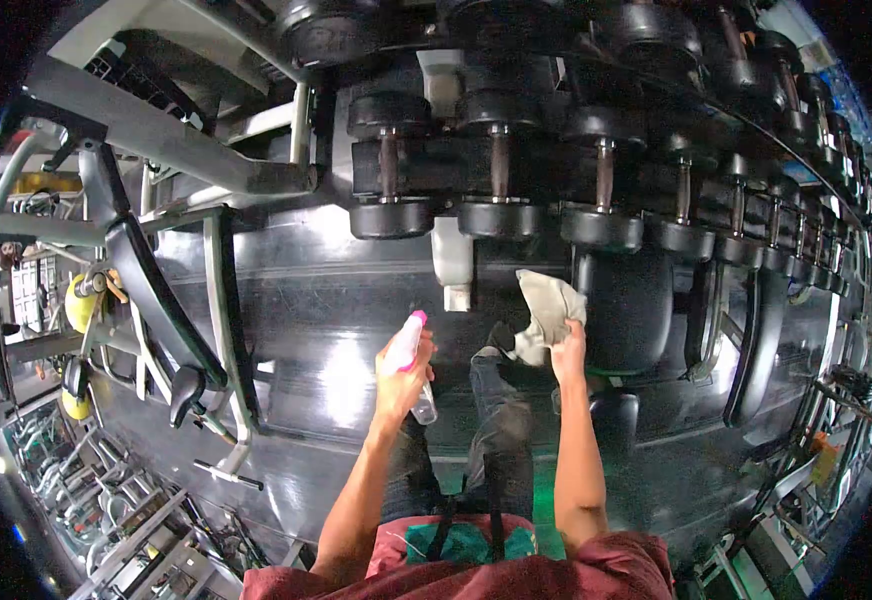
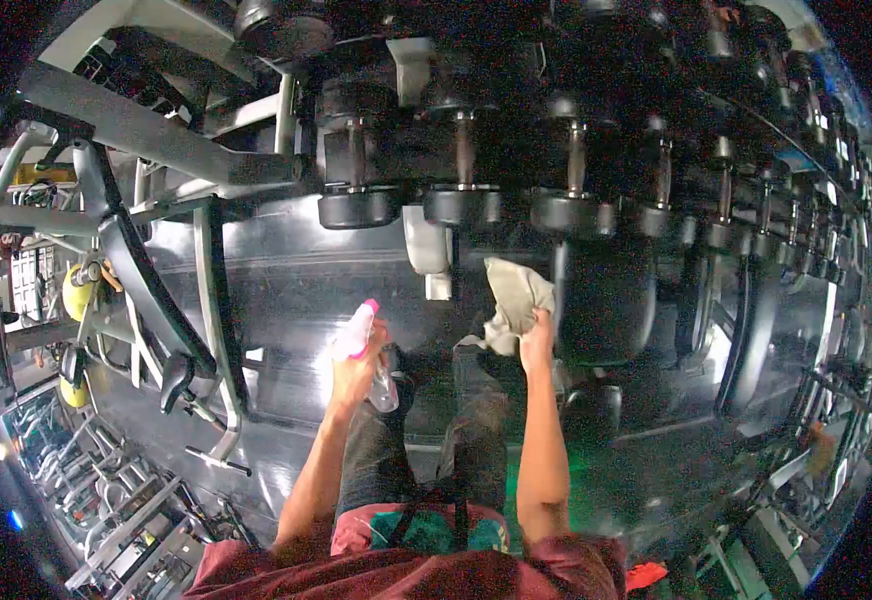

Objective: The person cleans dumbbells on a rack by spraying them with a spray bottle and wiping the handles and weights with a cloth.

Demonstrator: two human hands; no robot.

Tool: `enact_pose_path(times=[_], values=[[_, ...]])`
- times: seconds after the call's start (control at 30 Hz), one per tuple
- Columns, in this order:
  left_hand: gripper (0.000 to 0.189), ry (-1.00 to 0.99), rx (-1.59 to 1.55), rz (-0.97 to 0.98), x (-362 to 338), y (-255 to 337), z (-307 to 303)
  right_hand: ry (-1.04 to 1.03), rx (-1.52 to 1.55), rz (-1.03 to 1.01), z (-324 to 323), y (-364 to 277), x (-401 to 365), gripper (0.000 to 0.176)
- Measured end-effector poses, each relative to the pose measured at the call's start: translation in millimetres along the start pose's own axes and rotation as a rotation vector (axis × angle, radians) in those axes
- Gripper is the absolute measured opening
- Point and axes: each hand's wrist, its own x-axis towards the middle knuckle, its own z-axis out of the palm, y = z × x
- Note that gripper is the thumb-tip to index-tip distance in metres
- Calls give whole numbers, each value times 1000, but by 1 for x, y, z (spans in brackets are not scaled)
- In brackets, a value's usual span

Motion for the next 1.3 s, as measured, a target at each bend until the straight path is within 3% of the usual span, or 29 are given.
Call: enact_pose_path(times=[0.07, 0.1, 0.23, 0.37, 0.5, 0.63, 0.7, 0.9, 1.03, 1.1, 1.17, 1.23, 1.3], values=[[23, -19, -6, 38, 6, -9, -8, -15, 10, -17, -11, 5, -27, 41], [23, -27, -2, 32, 9, -20, -12, 4, 176, 70, 1, -7, -51, 43], [16, -15, 157, 159, 37, -69, -25, 1, 229, -2, -3, 4, -92, 50], [15, -12, 237, 84, 60, -89, -30, 21, 237, -50, 1, 12, -108, 60], [16, -20, 304, 99, 72, -113, -29, -183, 446, 45, 3, 10, -105, 65], [14, -10, 256, 238, 83, -113, -21, -81, 253, -73, 26, 2, -84, 52], [12, 17, 254, 241, 91, -110, -15, -135, -1, -146, 25, 4, -68, 52], [13, 38, 300, 277, 102, -115, -4, -48, -303, -183, 59, 28, -3, 40], [10, -3, 266, 215, 94, -130, -9, 61, -673, -451, 138, 73, 40, 33], [10, -29, 265, 221, 86, -137, -16, 117, -850, -1004, 174, 101, 67, 32], [11, -85, 308, 187, 77, -145, -26, 109, -859, -1198, 206, 116, 89, 33], [11, -99, 298, 163, 72, -162, -36, 138, -1164, -1167, 226, 122, 96, 30], [6, -93, 263, 149, 68, -184, -46, 103, -1182, -1249, 231, 133, 109, 33]])
